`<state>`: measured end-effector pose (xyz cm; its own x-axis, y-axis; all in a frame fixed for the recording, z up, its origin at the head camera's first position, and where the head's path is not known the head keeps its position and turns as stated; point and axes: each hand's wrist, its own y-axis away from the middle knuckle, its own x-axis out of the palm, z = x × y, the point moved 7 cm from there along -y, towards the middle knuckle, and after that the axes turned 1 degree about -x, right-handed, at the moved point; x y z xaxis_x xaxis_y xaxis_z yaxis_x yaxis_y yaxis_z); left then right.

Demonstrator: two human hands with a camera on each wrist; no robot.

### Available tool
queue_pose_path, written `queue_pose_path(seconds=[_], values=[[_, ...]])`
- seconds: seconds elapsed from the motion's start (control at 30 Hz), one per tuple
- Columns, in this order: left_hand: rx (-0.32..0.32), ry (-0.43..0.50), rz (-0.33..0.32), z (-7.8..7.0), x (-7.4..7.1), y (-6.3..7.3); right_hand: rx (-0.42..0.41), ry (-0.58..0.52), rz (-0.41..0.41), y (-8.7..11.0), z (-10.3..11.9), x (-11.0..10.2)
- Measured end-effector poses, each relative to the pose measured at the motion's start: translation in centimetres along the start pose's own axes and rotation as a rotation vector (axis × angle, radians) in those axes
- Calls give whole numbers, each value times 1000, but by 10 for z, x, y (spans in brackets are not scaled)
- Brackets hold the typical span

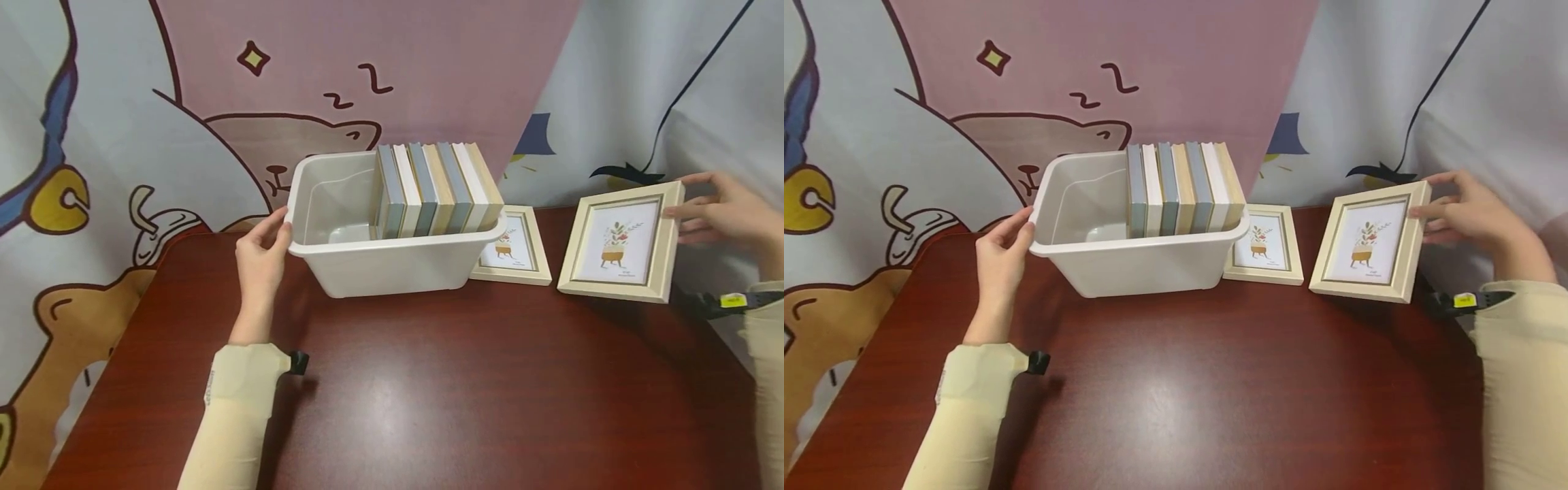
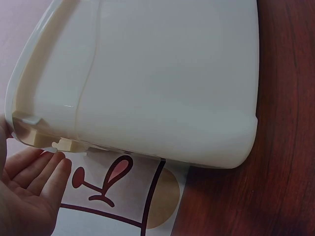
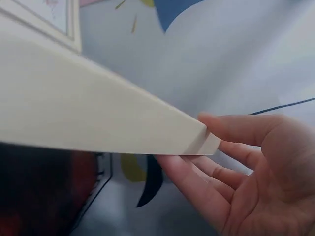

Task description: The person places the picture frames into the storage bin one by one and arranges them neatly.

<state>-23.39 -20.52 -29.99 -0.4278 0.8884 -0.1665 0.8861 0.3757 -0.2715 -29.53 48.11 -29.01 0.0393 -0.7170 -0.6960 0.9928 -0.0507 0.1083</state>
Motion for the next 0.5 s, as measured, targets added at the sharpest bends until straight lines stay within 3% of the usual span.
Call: queue_pose_path(seconds=[0.1,0.2,0.3,0.5], values=[[-4,-3,2,0,0,1,-26,-7,-67,9,13,-4],[-6,-8,1,0,0,1,-46,-86,-123,15,26,-6],[-6,-11,2,0,0,1,-108,-174,-197,22,42,-10],[5,-2,-8,1,1,0,-240,-213,-356,39,75,-16]])
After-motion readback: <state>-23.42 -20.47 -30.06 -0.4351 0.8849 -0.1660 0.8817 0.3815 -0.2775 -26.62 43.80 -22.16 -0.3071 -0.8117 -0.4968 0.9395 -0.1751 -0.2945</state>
